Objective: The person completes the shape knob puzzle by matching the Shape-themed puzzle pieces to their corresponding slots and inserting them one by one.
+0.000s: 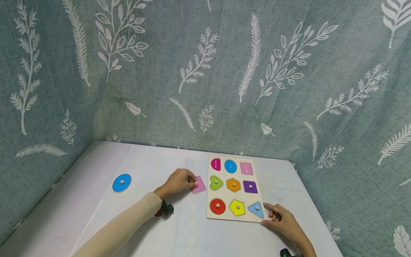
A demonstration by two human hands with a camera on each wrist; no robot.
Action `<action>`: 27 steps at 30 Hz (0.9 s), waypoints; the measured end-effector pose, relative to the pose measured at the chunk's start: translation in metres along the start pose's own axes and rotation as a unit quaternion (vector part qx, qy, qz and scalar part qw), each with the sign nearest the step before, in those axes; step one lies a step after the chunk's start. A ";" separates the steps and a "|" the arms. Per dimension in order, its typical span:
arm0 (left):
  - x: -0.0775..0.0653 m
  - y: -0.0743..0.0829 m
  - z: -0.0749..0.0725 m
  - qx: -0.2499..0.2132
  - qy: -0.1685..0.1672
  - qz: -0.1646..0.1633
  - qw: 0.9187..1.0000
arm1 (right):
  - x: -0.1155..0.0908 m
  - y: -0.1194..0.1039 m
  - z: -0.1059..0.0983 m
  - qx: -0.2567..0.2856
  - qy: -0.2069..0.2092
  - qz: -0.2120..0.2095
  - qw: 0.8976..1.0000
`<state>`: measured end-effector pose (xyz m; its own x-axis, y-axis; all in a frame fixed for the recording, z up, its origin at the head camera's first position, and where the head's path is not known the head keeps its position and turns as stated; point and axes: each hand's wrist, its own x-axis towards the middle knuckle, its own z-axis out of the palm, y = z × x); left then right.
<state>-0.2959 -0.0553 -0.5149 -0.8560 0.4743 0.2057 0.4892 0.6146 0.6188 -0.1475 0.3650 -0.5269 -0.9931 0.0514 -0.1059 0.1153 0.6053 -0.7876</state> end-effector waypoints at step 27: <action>0.008 0.004 -0.009 -0.004 0.000 0.034 0.999 | 0.000 0.001 0.002 0.002 0.003 0.014 1.000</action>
<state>-0.3028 -0.0546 -0.5037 -0.8204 0.5154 0.2475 0.5455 0.5757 0.6091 -0.1476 0.3634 -0.5289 -0.9896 0.0732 -0.1238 0.1428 0.6000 -0.7871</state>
